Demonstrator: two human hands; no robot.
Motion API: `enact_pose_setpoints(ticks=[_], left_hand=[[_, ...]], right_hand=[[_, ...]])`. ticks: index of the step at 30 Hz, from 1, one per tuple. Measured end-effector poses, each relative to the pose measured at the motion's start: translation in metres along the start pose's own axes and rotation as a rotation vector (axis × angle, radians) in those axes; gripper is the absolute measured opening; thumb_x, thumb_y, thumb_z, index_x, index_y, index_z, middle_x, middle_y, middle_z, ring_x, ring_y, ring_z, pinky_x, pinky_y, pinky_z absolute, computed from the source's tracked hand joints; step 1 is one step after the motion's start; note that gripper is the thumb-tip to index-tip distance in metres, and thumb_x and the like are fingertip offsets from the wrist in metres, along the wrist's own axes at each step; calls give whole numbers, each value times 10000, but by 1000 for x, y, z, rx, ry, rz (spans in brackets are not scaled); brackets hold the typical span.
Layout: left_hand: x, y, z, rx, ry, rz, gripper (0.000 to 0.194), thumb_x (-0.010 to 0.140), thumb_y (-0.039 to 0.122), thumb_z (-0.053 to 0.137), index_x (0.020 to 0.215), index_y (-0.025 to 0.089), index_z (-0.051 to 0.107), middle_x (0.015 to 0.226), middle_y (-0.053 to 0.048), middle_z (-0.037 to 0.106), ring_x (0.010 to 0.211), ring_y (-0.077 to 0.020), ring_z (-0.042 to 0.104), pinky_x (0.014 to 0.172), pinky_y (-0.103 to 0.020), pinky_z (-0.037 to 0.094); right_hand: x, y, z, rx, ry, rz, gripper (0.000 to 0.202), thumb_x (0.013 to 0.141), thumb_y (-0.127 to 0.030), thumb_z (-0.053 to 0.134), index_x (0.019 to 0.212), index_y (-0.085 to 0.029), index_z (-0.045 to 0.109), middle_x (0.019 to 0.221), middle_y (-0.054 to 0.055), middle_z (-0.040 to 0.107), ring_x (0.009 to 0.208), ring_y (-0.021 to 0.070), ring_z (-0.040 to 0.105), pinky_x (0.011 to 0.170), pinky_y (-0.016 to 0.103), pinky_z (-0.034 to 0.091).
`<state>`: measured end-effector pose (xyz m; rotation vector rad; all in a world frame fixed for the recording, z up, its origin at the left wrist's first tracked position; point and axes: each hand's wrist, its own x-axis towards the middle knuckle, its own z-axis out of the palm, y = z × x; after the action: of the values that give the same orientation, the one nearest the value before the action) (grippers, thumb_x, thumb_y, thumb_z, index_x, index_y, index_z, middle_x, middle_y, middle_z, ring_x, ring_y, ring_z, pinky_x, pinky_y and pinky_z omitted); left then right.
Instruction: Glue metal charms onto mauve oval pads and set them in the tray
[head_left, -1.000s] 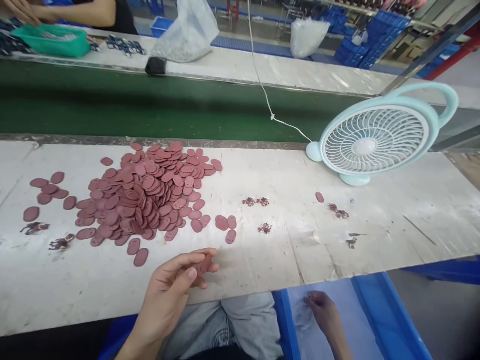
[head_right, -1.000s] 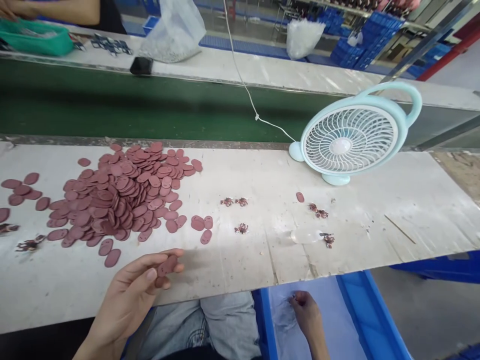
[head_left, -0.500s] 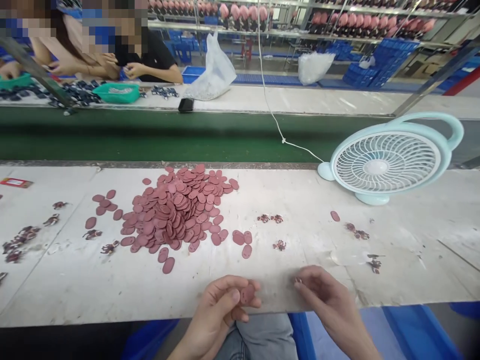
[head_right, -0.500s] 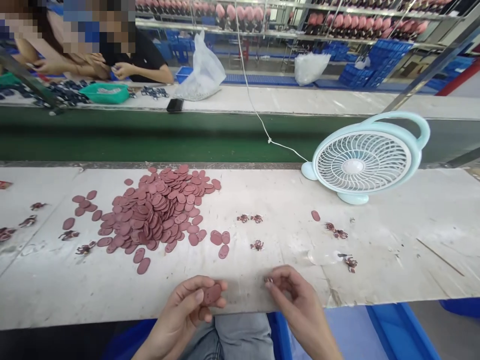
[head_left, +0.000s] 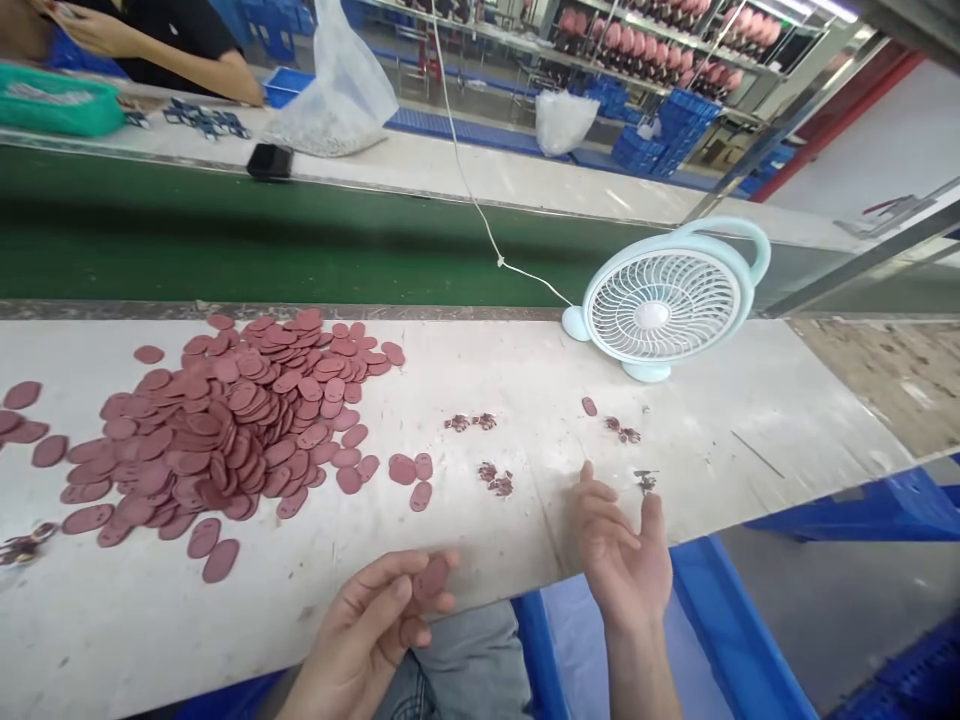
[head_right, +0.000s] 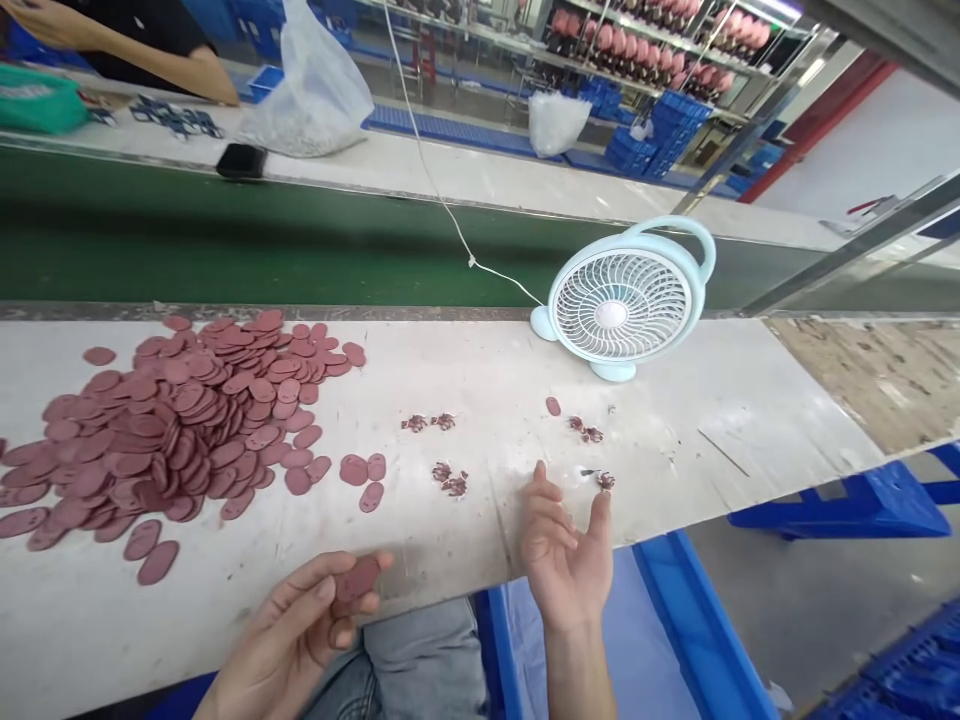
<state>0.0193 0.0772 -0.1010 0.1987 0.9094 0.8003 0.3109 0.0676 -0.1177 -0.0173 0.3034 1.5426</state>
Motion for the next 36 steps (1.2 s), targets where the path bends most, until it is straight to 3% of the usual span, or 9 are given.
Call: enact_pose_setpoints(ticks=[3, 5, 10, 13, 17, 22, 26, 31, 36], left_hand=[[0, -2, 4, -24, -100, -18, 159, 810, 256, 814, 959, 205, 802, 1171, -132, 785, 861, -200, 771, 607, -183, 551], [0, -3, 5, -47, -130, -21, 138, 822, 239, 803, 957, 209, 802, 1185, -132, 780, 876, -194, 773, 611, -168, 550], [4, -11, 4, -106, -164, -29, 209, 851, 221, 773, 1060, 215, 786, 1216, -128, 768, 1001, -228, 765, 651, -178, 570], [5, -16, 7, -111, -162, -45, 225, 858, 213, 767, 1081, 192, 783, 1205, -135, 772, 1034, -220, 757, 744, -192, 581], [3, -20, 12, -123, -166, -50, 232, 845, 249, 788, 1074, 206, 793, 1168, -113, 789, 1019, -188, 756, 778, -184, 576], [0, -19, 14, -137, -187, -29, 260, 813, 306, 820, 1059, 222, 807, 1140, -101, 799, 910, -163, 764, 758, -186, 567], [0, -19, 10, -118, -206, -21, 271, 829, 302, 808, 1089, 223, 800, 1148, -104, 796, 899, -150, 755, 783, -198, 561], [-1, -20, 8, -136, -203, -7, 250, 831, 270, 809, 1079, 237, 797, 1171, -90, 792, 1048, -168, 737, 795, -183, 558], [-1, -20, 7, -157, -212, -14, 222, 833, 275, 808, 1052, 242, 803, 1142, -78, 802, 992, -164, 756, 791, -199, 572]], right_hand=[[16, -3, 10, -112, -35, 56, 337, 1014, -279, 534, 1337, -232, 447, 801, -31, 539, 604, 102, 569, 513, 188, 573], [19, 8, 19, -279, 8, 12, 233, 1029, -334, 507, 1232, -220, 527, 718, -54, 507, 516, 76, 511, 433, 144, 508], [-7, 62, 33, -918, 216, -170, 352, 910, -565, 592, 1042, -244, 653, 614, -49, 481, 383, 71, 364, 294, 175, 312], [-24, 95, 22, -1230, 194, -240, 380, 850, -615, 658, 1013, -272, 644, 637, -19, 558, 385, 121, 452, 298, 235, 354], [-32, 126, 0, -1500, 148, -511, 283, 896, -490, 679, 1064, -267, 634, 701, 11, 609, 476, 183, 580, 401, 313, 475], [-29, 147, -3, -1599, 112, -770, 215, 924, -412, 664, 1082, -267, 655, 796, 32, 629, 525, 197, 601, 439, 344, 483], [-31, 151, 0, -1646, 140, -768, 190, 946, -348, 632, 1097, -234, 649, 826, 39, 645, 550, 204, 621, 469, 359, 499], [-30, 154, 0, -1694, 120, -781, 188, 934, -363, 647, 1094, -265, 665, 812, 31, 646, 558, 192, 618, 469, 340, 480], [-30, 151, 2, -1627, 114, -739, 177, 957, -376, 599, 1090, -291, 679, 736, 53, 643, 558, 245, 633, 459, 388, 501]])
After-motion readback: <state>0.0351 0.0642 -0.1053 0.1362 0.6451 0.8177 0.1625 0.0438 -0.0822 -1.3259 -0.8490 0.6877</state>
